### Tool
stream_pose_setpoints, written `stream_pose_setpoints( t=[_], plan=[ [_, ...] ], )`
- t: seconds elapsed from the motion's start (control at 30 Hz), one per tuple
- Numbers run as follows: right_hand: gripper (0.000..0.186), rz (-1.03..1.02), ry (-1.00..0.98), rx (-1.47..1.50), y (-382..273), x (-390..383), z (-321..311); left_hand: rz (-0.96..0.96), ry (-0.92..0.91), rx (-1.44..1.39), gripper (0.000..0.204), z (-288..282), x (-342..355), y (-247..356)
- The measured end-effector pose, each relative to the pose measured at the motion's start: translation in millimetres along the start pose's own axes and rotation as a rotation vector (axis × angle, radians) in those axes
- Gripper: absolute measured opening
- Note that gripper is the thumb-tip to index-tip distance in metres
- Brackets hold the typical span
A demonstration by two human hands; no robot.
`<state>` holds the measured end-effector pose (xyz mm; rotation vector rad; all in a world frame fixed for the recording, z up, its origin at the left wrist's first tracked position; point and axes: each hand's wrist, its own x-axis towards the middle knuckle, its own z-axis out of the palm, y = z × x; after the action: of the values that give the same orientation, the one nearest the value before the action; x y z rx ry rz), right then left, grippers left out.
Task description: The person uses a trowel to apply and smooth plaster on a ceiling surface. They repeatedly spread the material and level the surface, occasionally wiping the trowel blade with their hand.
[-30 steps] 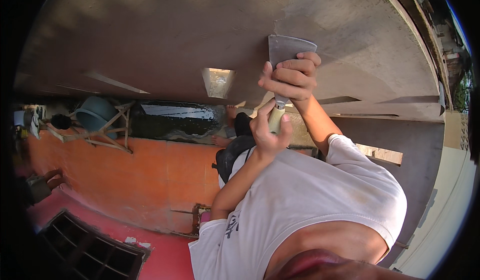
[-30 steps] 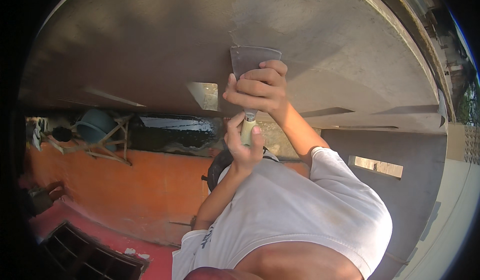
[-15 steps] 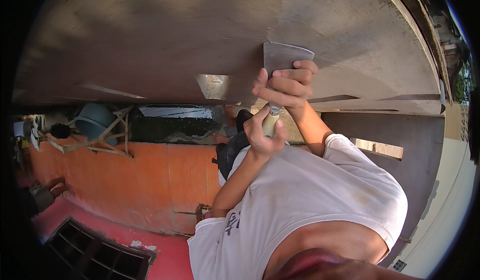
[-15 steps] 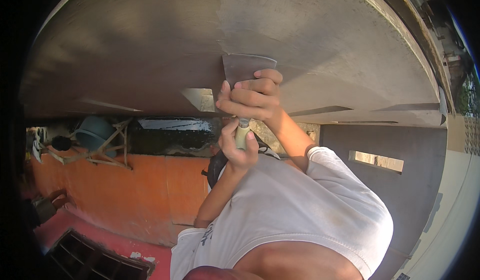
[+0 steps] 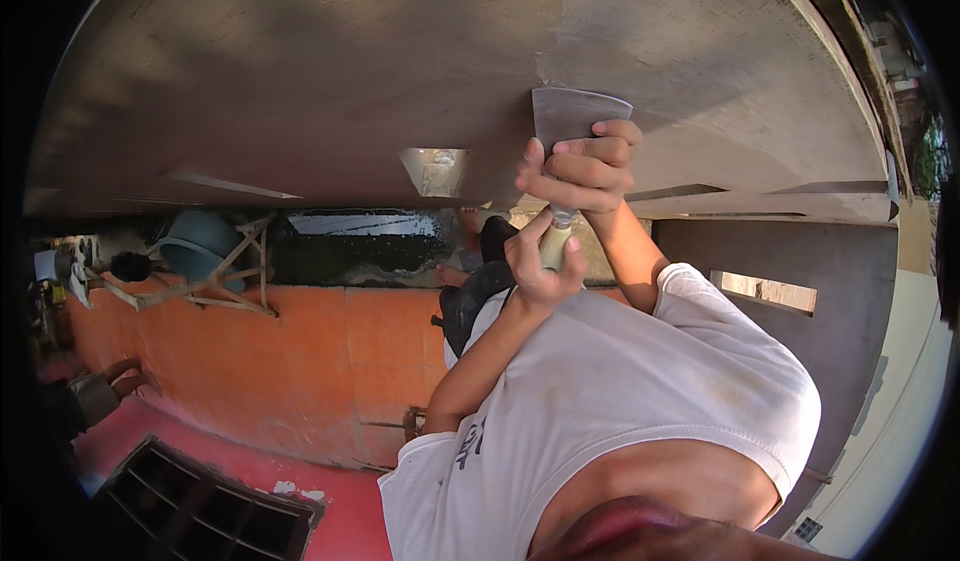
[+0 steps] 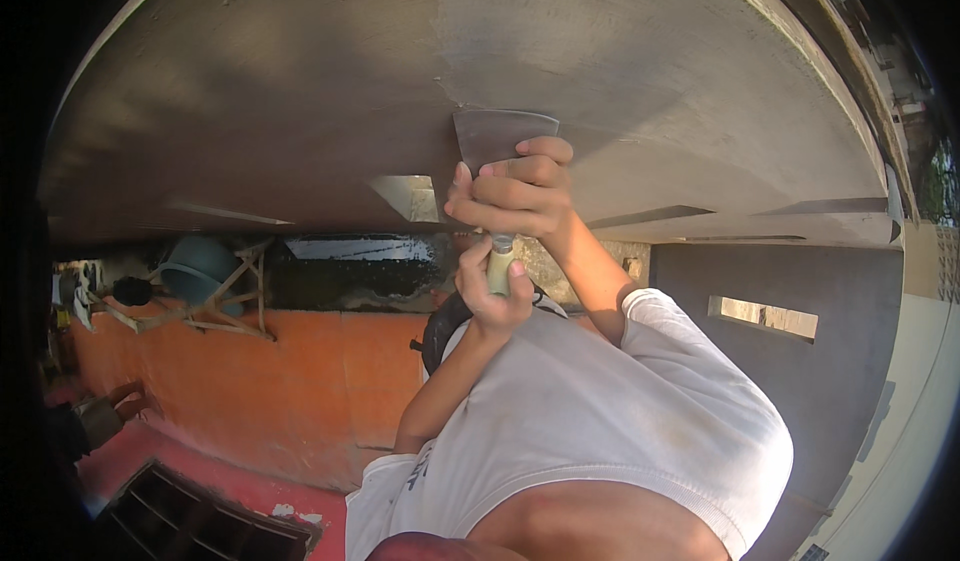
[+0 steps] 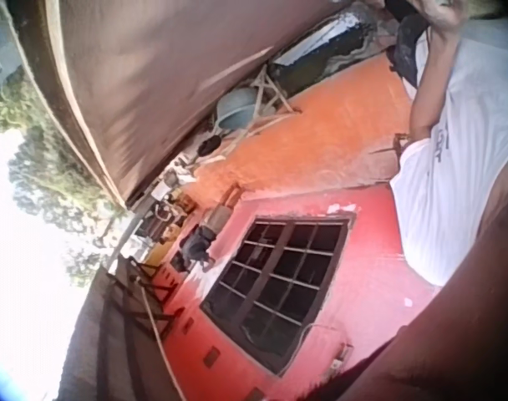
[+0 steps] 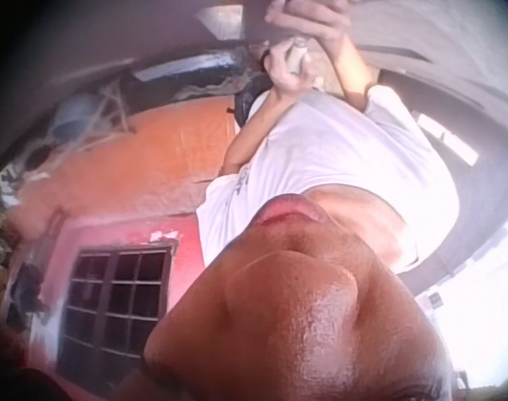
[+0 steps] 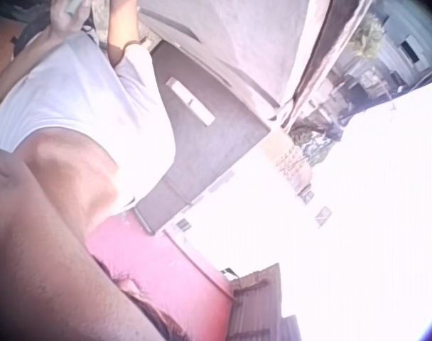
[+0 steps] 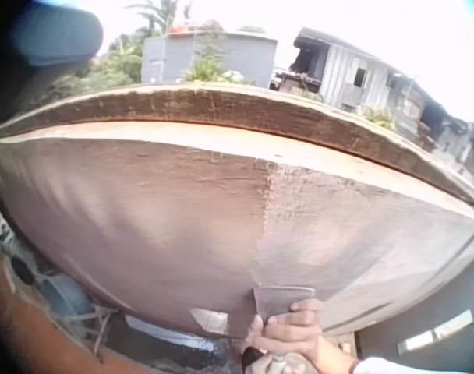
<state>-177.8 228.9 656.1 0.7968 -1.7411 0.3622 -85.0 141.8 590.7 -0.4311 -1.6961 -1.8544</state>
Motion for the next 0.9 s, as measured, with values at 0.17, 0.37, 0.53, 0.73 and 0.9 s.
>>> stream_pose_setpoints(
  t=[0.17,0.37,0.53,0.73,0.9],
  plan=[
    [0.041,0.002,-0.093,0.084,8,14,-14,0.007,-0.007,-0.042,0.046,18,0,17],
    [0.040,0.012,-0.029,0.087,12,18,-16,-0.024,-0.121,-0.027,0.046,14,5,22],
    [0.041,-0.034,-0.036,0.086,8,42,3,-0.010,-0.059,-0.022,0.043,3,27,24],
    [0.043,-0.025,-0.013,-0.004,-1,23,2,0.000,-0.080,-0.002,0.041,-14,20,15],
    [0.046,0.007,-0.014,-0.039,-8,20,4,0.059,-0.067,0.070,0.040,-24,27,11]
  ],
)
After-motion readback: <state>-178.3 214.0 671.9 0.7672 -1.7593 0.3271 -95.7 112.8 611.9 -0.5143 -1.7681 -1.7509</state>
